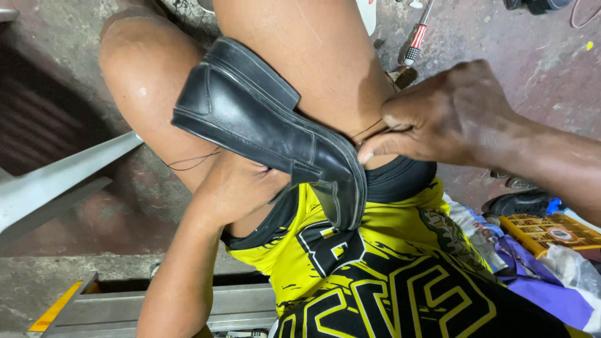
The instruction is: The person stitches the sole of a black loafer using a needle and thread, pulling the thread through the material by hand.
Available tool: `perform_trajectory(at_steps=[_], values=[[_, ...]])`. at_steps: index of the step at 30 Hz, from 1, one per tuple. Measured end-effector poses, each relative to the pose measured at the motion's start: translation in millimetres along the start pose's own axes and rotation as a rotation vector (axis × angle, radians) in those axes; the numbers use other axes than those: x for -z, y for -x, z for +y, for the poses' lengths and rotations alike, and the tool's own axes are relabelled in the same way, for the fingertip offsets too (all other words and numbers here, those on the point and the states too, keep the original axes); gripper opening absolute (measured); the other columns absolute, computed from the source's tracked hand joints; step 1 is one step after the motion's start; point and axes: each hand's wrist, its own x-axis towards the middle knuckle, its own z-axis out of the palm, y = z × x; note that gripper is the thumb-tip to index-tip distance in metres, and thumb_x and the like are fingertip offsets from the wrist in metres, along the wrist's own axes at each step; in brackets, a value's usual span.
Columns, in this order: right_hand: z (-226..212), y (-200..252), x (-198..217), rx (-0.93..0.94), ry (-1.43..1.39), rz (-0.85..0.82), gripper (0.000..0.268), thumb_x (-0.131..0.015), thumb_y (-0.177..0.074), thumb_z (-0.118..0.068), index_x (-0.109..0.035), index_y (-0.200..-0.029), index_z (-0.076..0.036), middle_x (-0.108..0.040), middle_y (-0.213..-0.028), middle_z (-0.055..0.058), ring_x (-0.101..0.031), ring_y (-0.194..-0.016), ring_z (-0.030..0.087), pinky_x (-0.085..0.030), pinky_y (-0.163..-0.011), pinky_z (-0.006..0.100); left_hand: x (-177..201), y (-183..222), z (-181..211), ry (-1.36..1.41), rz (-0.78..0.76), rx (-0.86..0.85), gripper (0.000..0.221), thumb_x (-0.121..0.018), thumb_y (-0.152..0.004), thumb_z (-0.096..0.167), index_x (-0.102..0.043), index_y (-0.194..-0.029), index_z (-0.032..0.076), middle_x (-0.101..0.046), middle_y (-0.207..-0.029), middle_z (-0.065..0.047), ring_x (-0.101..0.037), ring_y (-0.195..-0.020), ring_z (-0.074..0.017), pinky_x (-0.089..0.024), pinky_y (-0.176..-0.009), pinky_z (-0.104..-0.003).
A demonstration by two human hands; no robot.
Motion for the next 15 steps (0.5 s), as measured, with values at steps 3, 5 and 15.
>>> perform_trajectory(at_steps=[3, 5, 15], values=[[9, 2, -9, 0.208, -0.136, 0.25, 0.048, -0.068, -0.08, -0.059, -0.066, -0.068, -0.013, -0.063, -0.056, 0.001, -0.062, -0.051, 0.02, -0.05, -0.052, 0.037, -4, 5, 0, -0.029, 0.068, -0.069, 0.023, -0.077, -0.082, 0.008, -0.073, -0.105, 0.004, -0.076, -0.1, -0.01, -0.073, -0.092, -0.0229, -0.056, -0.084, -0.035], [20, 5, -15, 0.385, -0.255, 0.467, 0.038, -0.065, -0.097, -0.048, -0.067, -0.079, -0.015, -0.063, -0.068, -0.002, -0.063, -0.06, 0.019, -0.05, -0.057, 0.033, -3, 5, -1, -0.066, 0.121, -0.163, 0.023, -0.079, -0.084, 0.007, -0.072, -0.105, 0.002, -0.074, -0.102, -0.012, -0.07, -0.095, -0.0239, -0.054, -0.086, -0.037], [49, 23, -20, 0.141, -0.346, 0.297, 0.054, -0.074, -0.087, -0.043, -0.049, -0.056, -0.006, -0.044, -0.047, 0.005, -0.048, -0.042, 0.023, -0.038, -0.046, 0.04, -13, 31, 22, 0.009, 0.505, 0.127, 0.009, -0.071, -0.089, 0.002, -0.071, -0.098, 0.002, -0.061, -0.077, -0.004, -0.054, -0.071, -0.0087, -0.045, -0.064, -0.025]])
